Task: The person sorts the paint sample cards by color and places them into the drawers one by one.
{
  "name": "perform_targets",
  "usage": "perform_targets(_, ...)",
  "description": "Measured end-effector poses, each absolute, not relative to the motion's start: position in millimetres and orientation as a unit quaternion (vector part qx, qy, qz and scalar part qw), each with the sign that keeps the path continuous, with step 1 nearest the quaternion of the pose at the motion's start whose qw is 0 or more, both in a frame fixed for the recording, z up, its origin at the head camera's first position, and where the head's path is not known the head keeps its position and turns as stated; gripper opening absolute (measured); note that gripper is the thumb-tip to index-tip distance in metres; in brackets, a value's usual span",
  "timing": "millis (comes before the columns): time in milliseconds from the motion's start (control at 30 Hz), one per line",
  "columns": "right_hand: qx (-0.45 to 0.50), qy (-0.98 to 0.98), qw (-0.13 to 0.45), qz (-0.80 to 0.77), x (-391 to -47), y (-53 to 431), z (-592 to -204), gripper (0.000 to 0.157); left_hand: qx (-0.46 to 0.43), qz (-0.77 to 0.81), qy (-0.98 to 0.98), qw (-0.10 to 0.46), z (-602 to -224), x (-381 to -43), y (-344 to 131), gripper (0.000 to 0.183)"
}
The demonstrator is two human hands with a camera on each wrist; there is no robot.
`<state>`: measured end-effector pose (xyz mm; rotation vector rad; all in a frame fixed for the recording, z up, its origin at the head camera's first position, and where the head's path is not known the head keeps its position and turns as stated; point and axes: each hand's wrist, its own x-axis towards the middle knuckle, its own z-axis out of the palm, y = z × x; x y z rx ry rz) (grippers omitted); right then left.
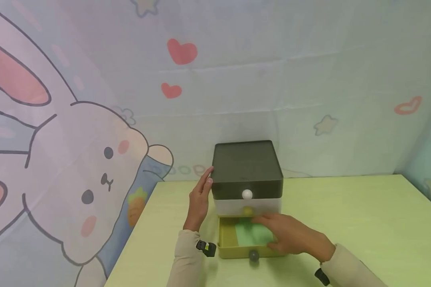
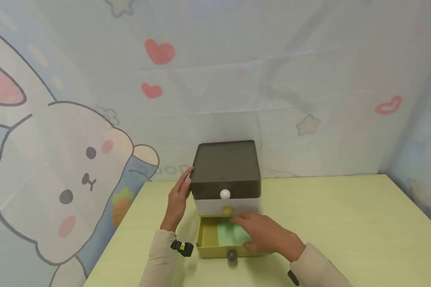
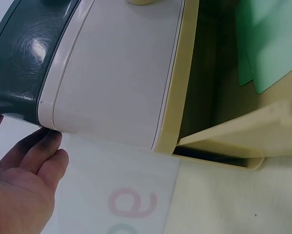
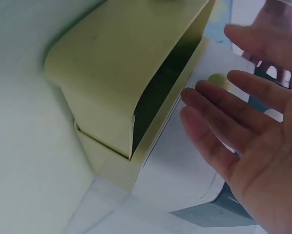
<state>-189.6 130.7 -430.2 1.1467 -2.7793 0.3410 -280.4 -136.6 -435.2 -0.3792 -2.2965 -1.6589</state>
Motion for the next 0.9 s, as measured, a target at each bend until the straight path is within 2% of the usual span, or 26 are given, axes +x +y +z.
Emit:
perform_targets(100, 0.372, -0.914, 0.088, 0.134, -179.2, 128.6, -433.6, 0.050, -0.131, -0.575, -0.795, 0.142, -435.7, -280.1, -137.0, 0.042)
perform_targets(233, 0.352, -0.915, 0.109, 0.164, -162.4, 117.5, -444.1, 0.016, -0.132, -0.574, -0.795, 0.142, -435.4, -279.4, -137.1, 0.041)
perform_targets(267, 0.344, -0.918, 0.110, 0.163, -158.8, 113.7, -447.7, 0.013, -0.132, -0.574, -0.795, 0.142, -435.2, -279.2, -137.1, 0.041)
perform_targets(400, 0.321, -0.930, 0.141, 0.115, -149.5, 98.1, -467.1, 0.025, -0.131, -0.575, -0.795, 0.142, -435.0, -278.7, -136.6, 0.041)
perform_targets(600, 0.301, -0.926, 0.228, 0.031, -149.3, 82.8, -492.4, 0.026, -0.129, -0.574, -0.797, 0.137, -438.0, -278.2, -136.1, 0.042)
perform_targets(800, 0.318, -0.892, 0.322, -0.014, -152.1, 76.7, -501.5, 0.023, -0.125, -0.576, -0.796, 0.139, -435.4, -277.2, -136.5, 0.042)
perform_targets(900, 0.325, -0.878, 0.351, -0.034, -154.2, 75.0, -504.9, 0.024, -0.127, -0.576, -0.795, 0.141, -434.5, -277.4, -136.8, 0.042)
